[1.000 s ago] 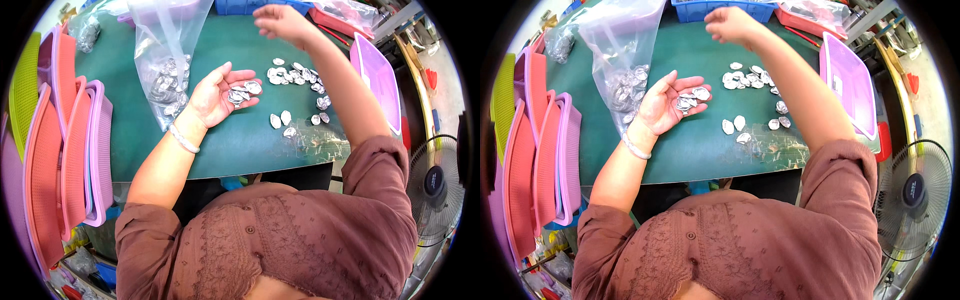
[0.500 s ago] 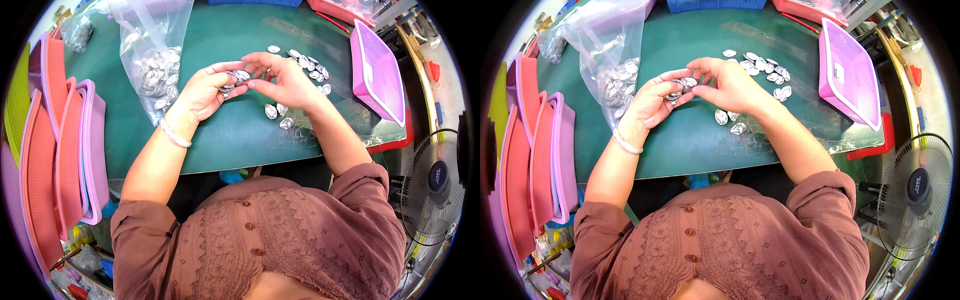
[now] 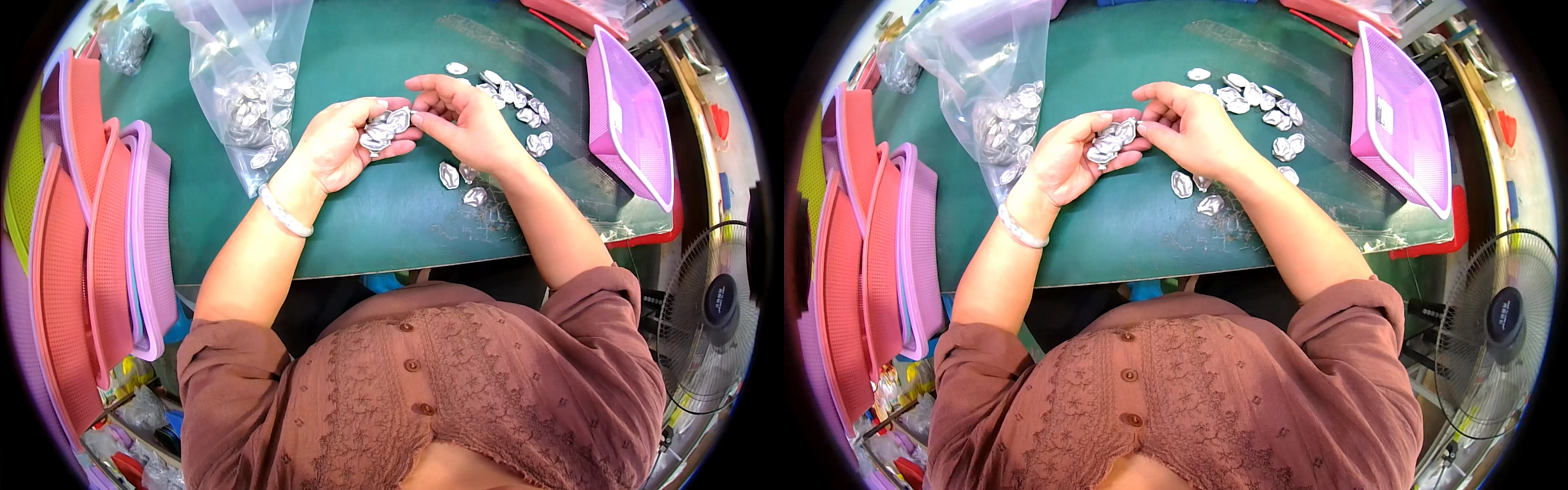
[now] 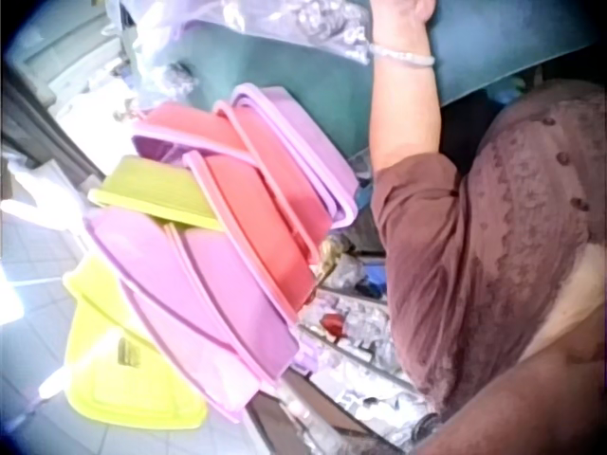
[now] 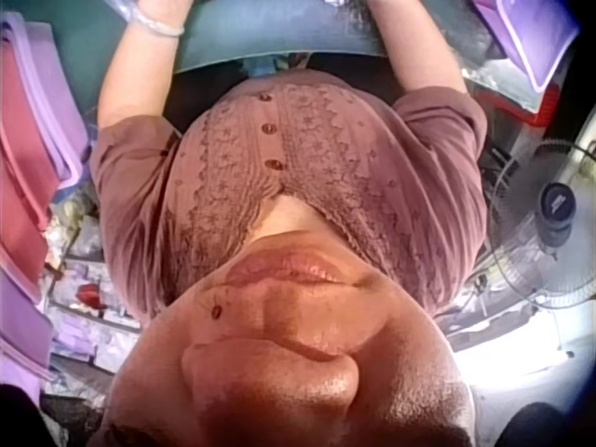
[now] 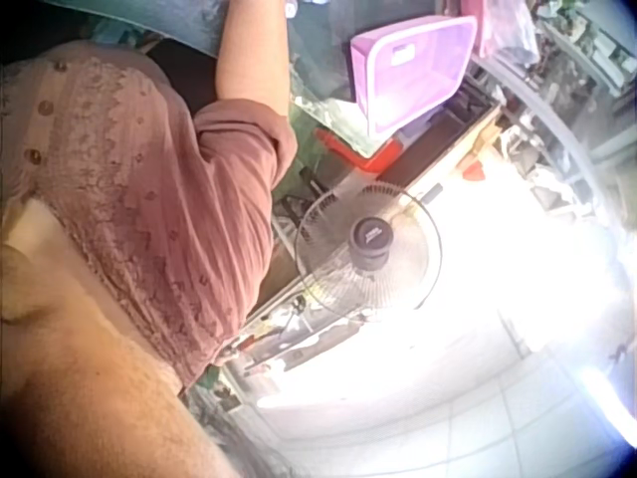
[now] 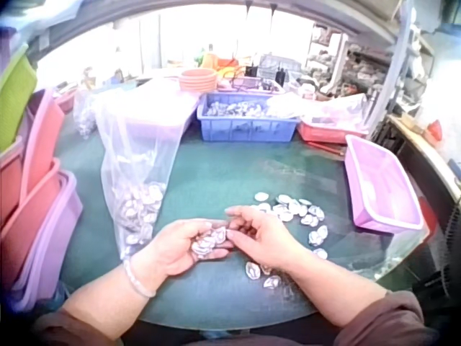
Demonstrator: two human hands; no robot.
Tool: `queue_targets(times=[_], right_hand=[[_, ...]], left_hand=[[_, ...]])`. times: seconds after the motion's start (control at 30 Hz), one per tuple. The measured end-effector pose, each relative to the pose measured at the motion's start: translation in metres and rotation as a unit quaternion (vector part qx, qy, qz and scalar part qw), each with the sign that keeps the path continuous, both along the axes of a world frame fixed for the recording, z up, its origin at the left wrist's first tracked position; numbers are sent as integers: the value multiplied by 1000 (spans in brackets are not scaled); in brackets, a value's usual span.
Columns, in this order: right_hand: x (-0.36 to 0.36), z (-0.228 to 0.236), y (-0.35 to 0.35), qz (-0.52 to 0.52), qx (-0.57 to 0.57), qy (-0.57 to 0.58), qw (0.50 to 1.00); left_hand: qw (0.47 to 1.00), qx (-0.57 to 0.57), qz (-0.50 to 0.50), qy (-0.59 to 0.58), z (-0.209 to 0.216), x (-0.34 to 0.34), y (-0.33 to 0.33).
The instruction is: The person sits at a green worktable and repeatedly picks up small silver-colored metal pieces, briefly turns them over in the hands, and places them into a clear plastic bag. The person also moves pieces between the table and a blue bin while continuing to sort them by hand.
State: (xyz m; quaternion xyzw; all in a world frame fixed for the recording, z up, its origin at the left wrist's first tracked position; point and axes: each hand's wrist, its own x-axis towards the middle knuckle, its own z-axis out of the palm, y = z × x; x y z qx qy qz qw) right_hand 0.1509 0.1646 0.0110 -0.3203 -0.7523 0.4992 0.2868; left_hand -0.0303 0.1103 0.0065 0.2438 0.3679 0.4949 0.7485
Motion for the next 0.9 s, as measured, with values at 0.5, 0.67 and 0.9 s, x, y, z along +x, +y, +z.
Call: queue_targets(times=[0.5,0.67,0.9], right_hand=[[4,-2,1,-73,97,51,991],[3,-7,4,-84,129,79,985],[3,0,0,7,160,108,981]], left_hand=[[996,-2,-32,-85,-2,-4,3],[995,0,-43,-89,-3,-5,4],[996,-3,-29,-84,-3,-5,4]])
